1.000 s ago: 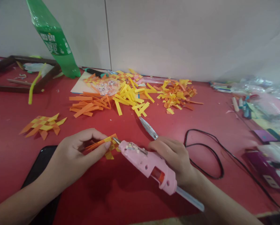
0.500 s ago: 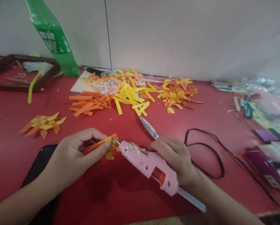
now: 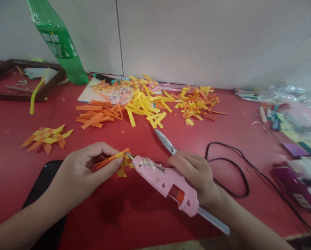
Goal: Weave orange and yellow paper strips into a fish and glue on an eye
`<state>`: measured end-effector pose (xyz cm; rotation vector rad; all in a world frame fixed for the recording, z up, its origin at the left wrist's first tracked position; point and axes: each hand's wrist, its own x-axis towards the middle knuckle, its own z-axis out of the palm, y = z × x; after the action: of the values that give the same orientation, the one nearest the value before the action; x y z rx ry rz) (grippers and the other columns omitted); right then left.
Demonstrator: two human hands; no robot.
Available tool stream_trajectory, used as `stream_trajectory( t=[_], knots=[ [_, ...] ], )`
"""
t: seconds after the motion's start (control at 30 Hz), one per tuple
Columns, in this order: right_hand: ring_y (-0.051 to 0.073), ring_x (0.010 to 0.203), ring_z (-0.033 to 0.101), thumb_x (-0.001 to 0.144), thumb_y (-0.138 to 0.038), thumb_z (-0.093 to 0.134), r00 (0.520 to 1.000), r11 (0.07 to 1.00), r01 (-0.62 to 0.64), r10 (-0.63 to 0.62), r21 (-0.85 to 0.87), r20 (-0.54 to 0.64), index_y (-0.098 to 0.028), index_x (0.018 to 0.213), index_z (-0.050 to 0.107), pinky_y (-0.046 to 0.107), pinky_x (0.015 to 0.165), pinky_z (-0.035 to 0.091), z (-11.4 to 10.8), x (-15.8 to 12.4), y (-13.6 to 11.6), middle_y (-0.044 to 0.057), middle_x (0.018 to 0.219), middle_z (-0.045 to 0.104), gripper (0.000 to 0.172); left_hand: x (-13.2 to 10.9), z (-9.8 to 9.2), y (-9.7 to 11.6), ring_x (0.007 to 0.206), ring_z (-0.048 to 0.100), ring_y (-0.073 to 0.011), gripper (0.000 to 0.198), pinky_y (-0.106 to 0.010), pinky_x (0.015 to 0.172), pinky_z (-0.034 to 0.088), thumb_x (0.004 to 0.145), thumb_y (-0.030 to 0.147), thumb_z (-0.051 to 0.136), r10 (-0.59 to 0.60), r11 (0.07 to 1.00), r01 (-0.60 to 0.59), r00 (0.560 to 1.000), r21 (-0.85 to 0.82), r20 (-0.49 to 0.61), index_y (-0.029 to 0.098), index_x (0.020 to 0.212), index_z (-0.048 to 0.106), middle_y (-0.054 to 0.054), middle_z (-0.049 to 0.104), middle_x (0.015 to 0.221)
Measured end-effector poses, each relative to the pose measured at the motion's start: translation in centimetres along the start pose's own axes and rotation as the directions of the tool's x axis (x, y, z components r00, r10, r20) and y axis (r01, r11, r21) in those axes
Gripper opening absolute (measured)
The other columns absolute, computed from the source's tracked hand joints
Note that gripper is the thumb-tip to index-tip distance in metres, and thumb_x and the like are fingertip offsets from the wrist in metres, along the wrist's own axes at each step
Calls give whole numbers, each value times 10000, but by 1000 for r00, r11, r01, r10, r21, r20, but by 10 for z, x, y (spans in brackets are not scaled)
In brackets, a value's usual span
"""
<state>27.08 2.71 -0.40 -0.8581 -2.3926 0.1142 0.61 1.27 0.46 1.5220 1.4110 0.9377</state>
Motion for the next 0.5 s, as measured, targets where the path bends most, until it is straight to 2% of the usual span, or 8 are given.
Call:
stream_trajectory(
  t=[0.2, 0.5],
  knots=[
    [132, 522, 489, 983, -271, 412, 1000, 1000, -19, 19, -13, -4, -223, 895, 492, 271, 491, 353, -1, 1, -2, -3, 646, 544, 128, 0, -1, -1, 679, 668, -144, 95, -230, 618, 502, 826, 266, 645, 11, 1000, -11, 1000, 12, 4, 230, 761, 704, 16, 722, 730],
    [131, 511, 493, 934, -221, 469, 999, 998, -36, 36, -43, -11, -226, 887, 493, 272, 498, 354, 0, -3, -1, -7, 646, 554, 54, 0, -1, 1, 703, 679, -150, 79, -233, 651, 512, 830, 253, 646, 26, 999, -26, 1000, 21, -1, 231, 796, 713, 12, 731, 761]
  ],
)
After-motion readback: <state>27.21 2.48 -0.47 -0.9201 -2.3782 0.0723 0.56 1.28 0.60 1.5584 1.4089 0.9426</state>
